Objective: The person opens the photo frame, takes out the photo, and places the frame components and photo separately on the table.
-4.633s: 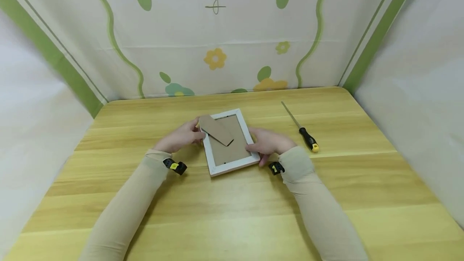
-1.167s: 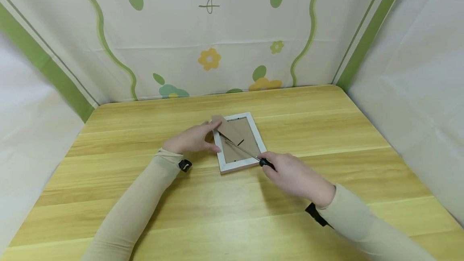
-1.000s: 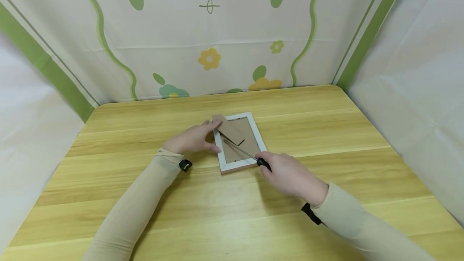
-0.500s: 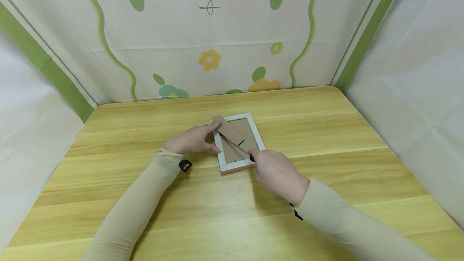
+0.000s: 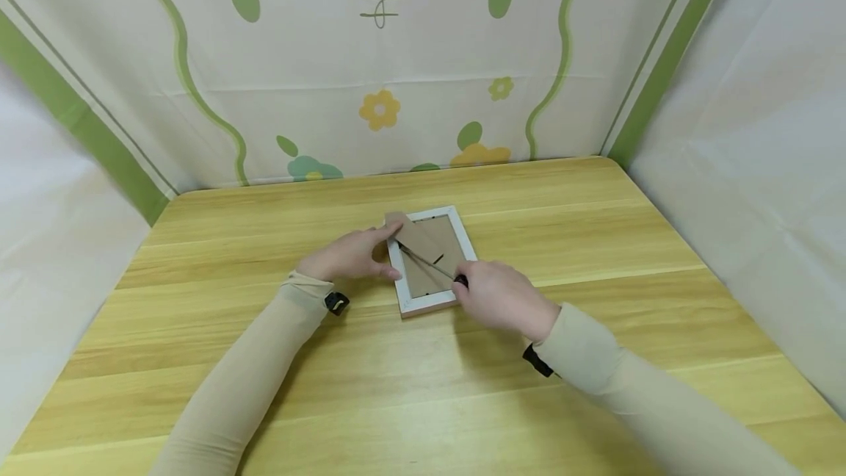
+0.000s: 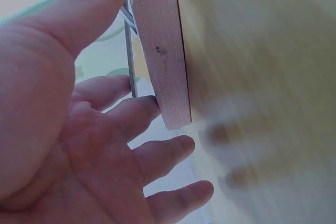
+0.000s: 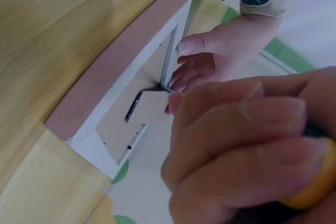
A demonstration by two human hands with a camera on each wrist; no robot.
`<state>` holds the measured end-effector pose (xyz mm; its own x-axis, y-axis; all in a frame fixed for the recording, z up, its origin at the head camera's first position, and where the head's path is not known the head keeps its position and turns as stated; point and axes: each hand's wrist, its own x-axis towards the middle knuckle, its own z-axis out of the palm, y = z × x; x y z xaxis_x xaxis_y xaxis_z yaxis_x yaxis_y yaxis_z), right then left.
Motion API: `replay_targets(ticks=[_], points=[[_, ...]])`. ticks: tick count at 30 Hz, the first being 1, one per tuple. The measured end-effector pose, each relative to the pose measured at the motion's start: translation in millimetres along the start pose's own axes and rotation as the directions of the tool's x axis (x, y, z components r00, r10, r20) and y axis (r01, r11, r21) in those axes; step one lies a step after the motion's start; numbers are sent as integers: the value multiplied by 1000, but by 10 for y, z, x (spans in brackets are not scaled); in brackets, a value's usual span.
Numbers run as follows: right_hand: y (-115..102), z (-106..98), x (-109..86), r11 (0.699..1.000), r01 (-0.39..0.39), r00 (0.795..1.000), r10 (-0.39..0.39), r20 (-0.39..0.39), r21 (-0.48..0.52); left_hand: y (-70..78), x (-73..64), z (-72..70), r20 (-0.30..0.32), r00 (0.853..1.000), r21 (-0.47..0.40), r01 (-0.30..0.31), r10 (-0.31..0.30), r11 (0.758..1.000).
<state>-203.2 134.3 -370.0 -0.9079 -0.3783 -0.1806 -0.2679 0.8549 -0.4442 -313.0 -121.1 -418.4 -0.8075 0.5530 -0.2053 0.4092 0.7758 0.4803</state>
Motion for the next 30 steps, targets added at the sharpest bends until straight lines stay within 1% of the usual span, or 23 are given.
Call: replay_targets(ticks=[4,8,9,10,12,15,16,17,20,22,27,30], points=[[-52,-13,43,998,37,998,-35,61,-41,-1,-5,4,-5,1000,1,-4,4,1000],[-183,-34,33,986,75,995,-64,77,-151,-5,-2,9,-6,1000,-4,-6,6,1000],[-215,-39,26,979,92,994,-80,75,-183,-6,-2,9,-7,1000,-5,-7,7,1000],[-245,-44,20,964,128,991,-113,76,-234,-10,1,11,-7,1000,-6,-6,6,1000],[-295,-52,14,938,166,986,-151,72,-305,-16,5,15,-8,1000,-6,-3,3,1000],[-354,-64,18,907,200,980,-184,77,-371,-23,18,22,-9,1000,3,-5,5,1000],[-376,-71,21,905,194,981,-176,81,-378,-24,21,23,-9,1000,4,-5,5,1000],[-396,-75,26,916,167,986,-148,80,-366,-22,21,22,-9,1000,3,-7,7,1000],[-455,-82,37,926,127,991,-102,88,-355,-17,12,18,-8,1000,-7,-7,7,1000],[-483,-79,49,927,110,992,-82,93,-359,-14,2,15,-6,1000,-14,-3,3,1000],[-536,-71,67,906,109,992,-73,104,-409,2,-16,-1,-5,1000,-15,-12,12,1000],[-567,-72,66,887,117,992,-81,100,-446,12,-21,-11,-9,1000,-12,-22,22,1000]])
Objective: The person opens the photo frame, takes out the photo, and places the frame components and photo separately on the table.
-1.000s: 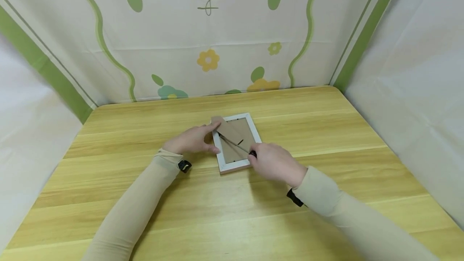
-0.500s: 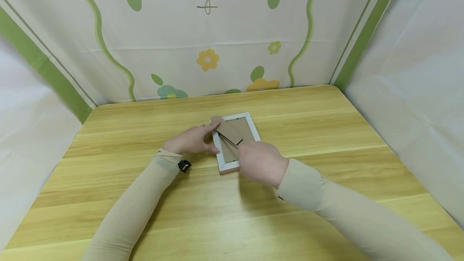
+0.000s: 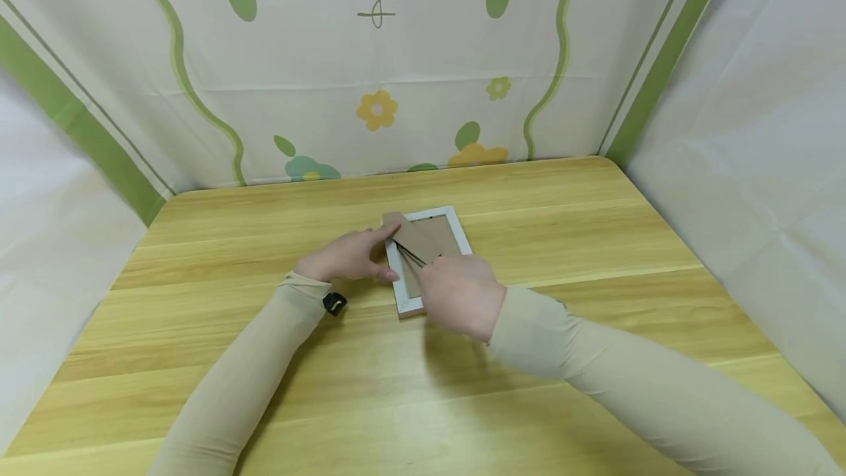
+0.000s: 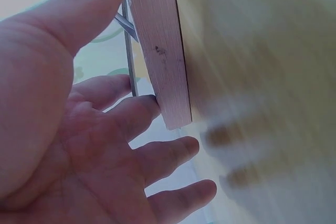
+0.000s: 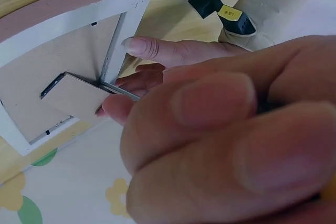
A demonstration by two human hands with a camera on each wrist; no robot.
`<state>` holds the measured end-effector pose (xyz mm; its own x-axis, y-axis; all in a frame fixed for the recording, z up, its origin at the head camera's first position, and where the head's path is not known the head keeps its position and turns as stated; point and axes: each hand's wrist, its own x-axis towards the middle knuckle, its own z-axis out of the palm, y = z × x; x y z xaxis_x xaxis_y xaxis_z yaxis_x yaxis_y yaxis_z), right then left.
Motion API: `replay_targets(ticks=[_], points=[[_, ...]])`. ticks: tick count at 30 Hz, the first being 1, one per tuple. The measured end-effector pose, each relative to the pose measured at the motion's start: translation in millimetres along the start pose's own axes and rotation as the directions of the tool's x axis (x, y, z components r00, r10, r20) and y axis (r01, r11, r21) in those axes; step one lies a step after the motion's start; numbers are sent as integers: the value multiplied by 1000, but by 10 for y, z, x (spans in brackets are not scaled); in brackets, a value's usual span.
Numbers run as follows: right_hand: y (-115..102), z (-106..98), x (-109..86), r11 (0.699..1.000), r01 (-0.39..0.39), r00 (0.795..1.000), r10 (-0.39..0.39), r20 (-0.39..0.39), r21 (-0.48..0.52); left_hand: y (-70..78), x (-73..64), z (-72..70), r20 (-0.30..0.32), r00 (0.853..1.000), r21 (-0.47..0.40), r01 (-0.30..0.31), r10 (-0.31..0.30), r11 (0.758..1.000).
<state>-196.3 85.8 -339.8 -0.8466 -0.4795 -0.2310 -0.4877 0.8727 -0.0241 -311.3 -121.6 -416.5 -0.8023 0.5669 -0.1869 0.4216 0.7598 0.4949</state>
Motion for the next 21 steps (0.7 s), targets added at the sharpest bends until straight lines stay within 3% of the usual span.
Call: replay_targets(ticks=[21], points=[[-212,-20,6,965,-8,995,-18,-95,-264,-20,26,14,8,1000,-2,22,-22,1000]])
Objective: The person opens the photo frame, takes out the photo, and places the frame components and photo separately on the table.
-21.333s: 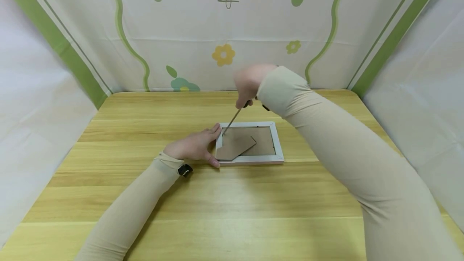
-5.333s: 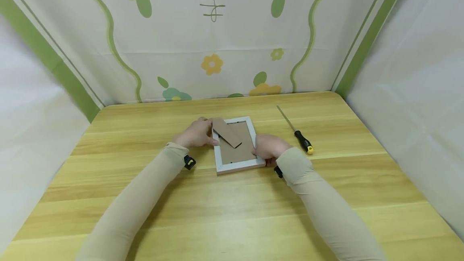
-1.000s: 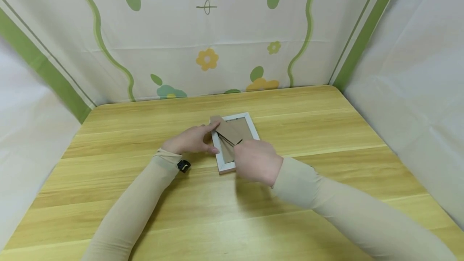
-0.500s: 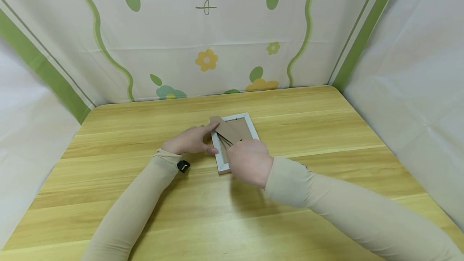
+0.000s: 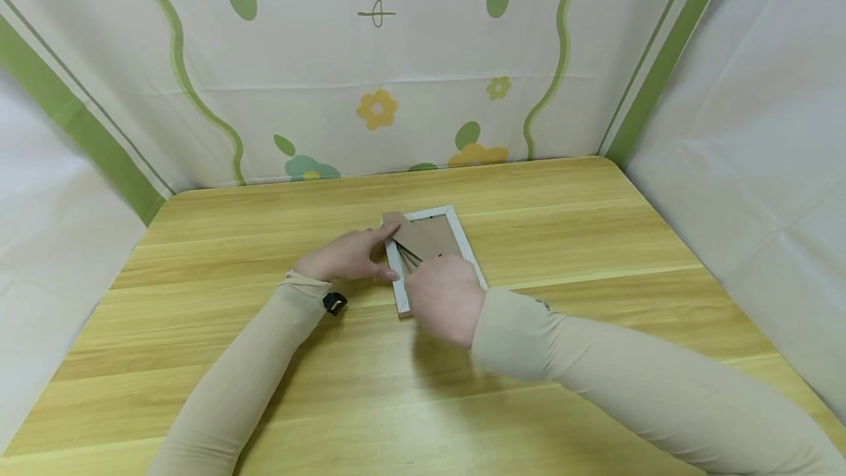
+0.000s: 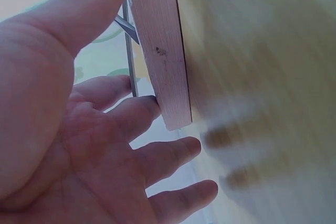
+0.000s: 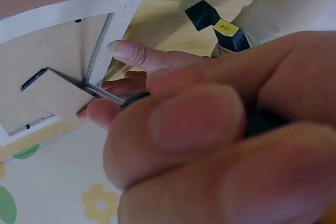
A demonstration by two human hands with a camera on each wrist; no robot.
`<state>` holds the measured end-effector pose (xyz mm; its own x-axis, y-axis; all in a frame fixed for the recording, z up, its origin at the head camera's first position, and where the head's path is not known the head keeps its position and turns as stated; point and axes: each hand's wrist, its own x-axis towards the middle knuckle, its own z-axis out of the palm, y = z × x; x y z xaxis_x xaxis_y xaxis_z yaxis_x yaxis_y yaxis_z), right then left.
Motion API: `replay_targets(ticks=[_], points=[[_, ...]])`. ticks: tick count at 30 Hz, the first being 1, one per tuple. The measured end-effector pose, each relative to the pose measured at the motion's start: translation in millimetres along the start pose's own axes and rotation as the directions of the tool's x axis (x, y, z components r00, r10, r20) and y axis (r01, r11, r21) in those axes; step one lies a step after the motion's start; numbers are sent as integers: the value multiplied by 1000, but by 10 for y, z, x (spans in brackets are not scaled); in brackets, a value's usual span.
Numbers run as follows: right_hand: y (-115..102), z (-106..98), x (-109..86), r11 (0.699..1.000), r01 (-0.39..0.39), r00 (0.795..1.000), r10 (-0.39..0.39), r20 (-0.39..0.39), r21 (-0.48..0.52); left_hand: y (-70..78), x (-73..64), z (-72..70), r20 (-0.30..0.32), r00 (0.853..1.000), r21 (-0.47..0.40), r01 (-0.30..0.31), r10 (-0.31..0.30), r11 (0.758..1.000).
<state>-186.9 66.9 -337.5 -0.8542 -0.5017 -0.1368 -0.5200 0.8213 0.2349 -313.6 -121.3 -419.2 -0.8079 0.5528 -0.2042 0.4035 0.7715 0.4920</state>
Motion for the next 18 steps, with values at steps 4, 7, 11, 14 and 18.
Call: replay_targets(ticks=[4,7,11,14,18], points=[[-17,-11,-7,999,19,1000,-19,-17,-47,0,0,5,-1,1000,-4,-2,2,1000],[-26,-12,-7,993,44,999,-46,-18,-111,-1,-2,6,-2,1000,-3,-3,3,1000],[-39,-2,-4,982,64,997,-69,-26,-178,-5,4,6,-5,1000,-1,-4,4,1000],[-48,12,-5,974,66,995,-80,-58,-217,-6,5,6,-3,1000,-3,-3,3,1000],[-54,28,-6,972,55,992,-81,-102,-230,-11,-1,12,-2,1000,-4,2,-2,1000]])
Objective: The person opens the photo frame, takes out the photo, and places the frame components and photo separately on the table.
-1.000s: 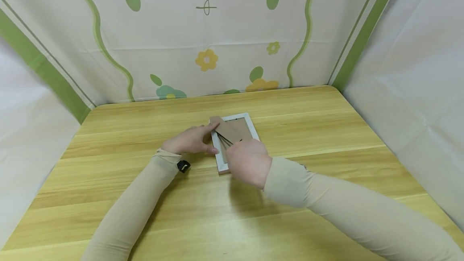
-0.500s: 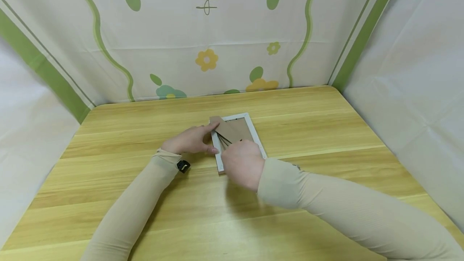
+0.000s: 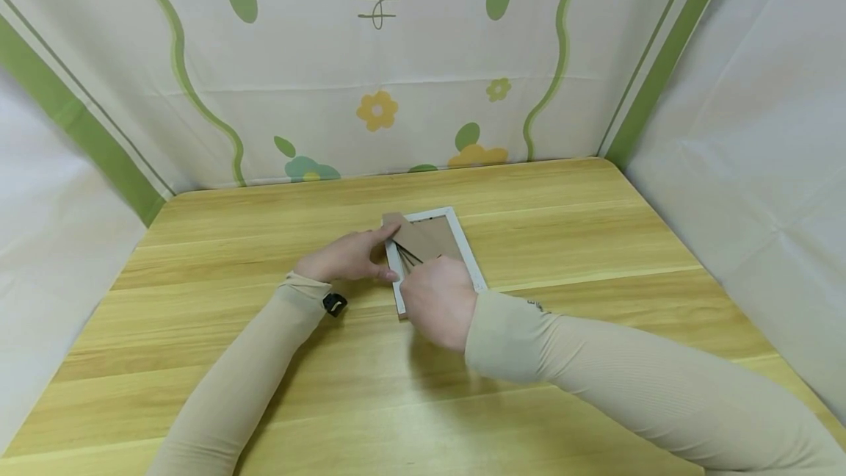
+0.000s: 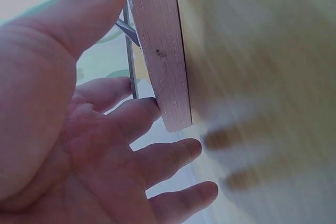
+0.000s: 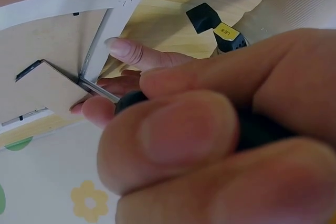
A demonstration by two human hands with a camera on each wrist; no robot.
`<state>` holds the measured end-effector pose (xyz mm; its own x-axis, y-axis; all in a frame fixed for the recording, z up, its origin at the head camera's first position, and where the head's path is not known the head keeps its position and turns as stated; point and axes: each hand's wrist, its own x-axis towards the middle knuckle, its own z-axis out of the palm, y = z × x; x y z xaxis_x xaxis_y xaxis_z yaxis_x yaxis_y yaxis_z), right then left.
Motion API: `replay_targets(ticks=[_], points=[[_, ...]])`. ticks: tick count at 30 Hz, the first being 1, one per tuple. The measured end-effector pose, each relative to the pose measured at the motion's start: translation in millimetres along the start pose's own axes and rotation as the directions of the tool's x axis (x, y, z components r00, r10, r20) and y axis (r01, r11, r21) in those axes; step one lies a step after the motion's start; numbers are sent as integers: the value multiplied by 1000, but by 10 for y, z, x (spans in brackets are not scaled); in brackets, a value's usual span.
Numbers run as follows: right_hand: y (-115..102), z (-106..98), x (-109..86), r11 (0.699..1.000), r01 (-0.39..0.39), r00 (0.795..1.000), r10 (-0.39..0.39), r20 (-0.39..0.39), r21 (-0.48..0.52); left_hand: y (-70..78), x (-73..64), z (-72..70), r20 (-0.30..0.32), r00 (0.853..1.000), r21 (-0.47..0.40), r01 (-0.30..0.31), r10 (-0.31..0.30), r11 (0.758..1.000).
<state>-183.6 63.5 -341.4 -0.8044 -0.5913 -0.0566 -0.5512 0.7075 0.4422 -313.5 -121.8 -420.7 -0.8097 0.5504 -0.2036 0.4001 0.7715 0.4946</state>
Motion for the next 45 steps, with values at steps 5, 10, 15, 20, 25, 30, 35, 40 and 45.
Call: replay_targets(ticks=[5,10,15,20,25,30,35,40,45], points=[[6,0,7,999,-12,1000,11,19,37,-15,-5,17,-7,1000,4,5,-5,1000],[105,-2,20,971,-61,986,21,168,232,-4,-14,13,1,1000,-5,5,-5,1000],[227,17,-56,879,-140,975,44,217,455,10,-24,-3,7,1000,-12,-2,3,1000],[343,105,-156,744,-158,983,56,174,650,9,-19,-2,3,1000,-7,-10,10,1000],[458,239,-198,665,-158,987,81,140,730,13,-34,3,8,1000,-15,0,0,1000],[450,291,-212,710,-197,980,124,156,676,30,-42,2,9,1000,-18,2,-2,1000],[335,223,-204,821,-212,977,161,141,531,38,-39,2,-2,1000,-11,-8,8,1000],[240,138,-170,902,-140,990,119,78,408,33,-33,6,-8,1000,-19,-11,11,1000],[199,85,-140,945,-98,995,92,36,312,22,-31,11,-6,1000,-15,-12,12,1000]])
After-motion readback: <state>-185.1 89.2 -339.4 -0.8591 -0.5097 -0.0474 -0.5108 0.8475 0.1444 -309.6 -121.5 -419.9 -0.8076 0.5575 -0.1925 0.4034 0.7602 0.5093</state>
